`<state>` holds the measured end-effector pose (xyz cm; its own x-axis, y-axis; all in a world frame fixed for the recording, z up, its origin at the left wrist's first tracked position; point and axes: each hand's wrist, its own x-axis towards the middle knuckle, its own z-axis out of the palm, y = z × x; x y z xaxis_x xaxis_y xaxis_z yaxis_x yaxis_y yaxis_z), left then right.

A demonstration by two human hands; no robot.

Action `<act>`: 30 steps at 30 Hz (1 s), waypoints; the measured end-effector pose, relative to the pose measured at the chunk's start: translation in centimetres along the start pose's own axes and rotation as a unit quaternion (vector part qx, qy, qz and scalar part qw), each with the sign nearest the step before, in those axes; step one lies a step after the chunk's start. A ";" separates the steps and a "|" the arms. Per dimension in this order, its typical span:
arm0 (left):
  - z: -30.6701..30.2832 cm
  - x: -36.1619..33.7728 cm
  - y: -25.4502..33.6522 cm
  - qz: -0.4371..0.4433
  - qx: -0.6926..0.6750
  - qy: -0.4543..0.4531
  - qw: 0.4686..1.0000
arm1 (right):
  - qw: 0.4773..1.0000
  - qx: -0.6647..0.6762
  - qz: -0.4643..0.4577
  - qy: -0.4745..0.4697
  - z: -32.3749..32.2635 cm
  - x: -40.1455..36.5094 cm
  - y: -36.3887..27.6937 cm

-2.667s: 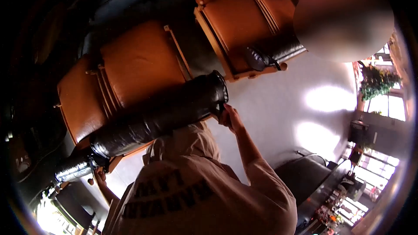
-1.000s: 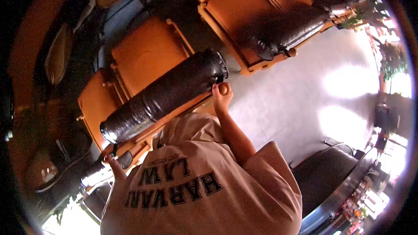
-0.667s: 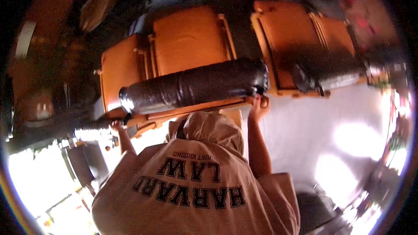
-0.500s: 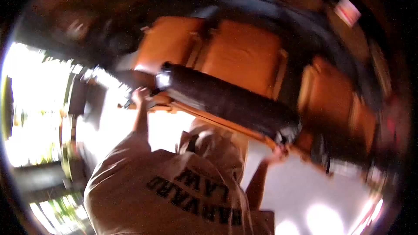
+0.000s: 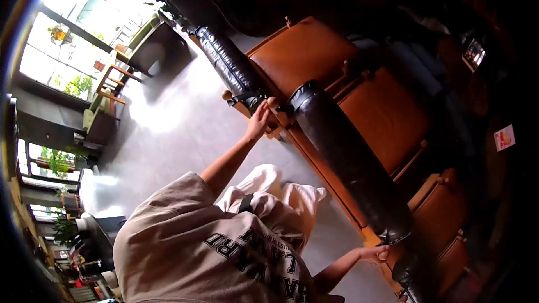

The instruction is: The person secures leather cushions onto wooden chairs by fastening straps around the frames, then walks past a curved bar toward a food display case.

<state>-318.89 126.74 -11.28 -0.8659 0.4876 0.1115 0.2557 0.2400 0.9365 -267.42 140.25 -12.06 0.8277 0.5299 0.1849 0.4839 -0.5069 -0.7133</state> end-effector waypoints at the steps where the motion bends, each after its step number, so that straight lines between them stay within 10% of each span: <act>1: -0.5 -0.5 -0.7 0.009 -0.023 -0.022 0.999 | 0.997 0.053 0.040 -0.047 0.0 -1.8 0.0; 5: -4.1 -3.4 1.0 -0.002 -0.150 -0.090 0.985 | 0.931 0.250 0.140 -0.226 3.4 -13.3 1.8; 9: -12.6 -5.1 1.9 0.023 -0.067 -0.127 0.989 | 0.913 0.198 -0.018 -0.355 2.6 -30.8 1.0; 11: -19.1 -6.6 2.5 -0.020 -0.015 -0.161 0.987 | 0.844 0.232 -0.120 -0.468 7.0 -38.9 6.8; 14: -25.4 -8.1 -2.3 0.087 0.046 -0.054 0.994 | 0.714 0.252 -0.057 -0.651 -1.7 -51.9 -0.7; 20: -32.7 -9.0 -7.6 -0.137 -0.202 -0.068 0.967 | 0.613 0.201 -0.222 -0.731 -10.4 -61.1 -8.8; 24: -31.8 -7.1 -9.4 -0.150 -0.269 -0.107 0.945 | 0.620 0.149 0.007 -0.770 -8.9 -61.0 -9.1; 28: -32.4 -2.3 -8.8 -0.123 -0.201 -0.181 0.955 | 0.457 0.103 0.482 -0.740 -6.6 -60.6 -9.5; 30: -33.2 0.9 -9.6 -0.101 -0.089 -0.182 0.974 | 0.480 0.105 0.543 -0.681 -4.9 -62.1 -9.3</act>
<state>-336.42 97.03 -9.08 -0.6721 0.7194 -0.1754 -0.0100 0.2280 0.9736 -321.92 108.76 -13.56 -0.4637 0.0565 -0.8842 -0.1808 -0.9830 0.0320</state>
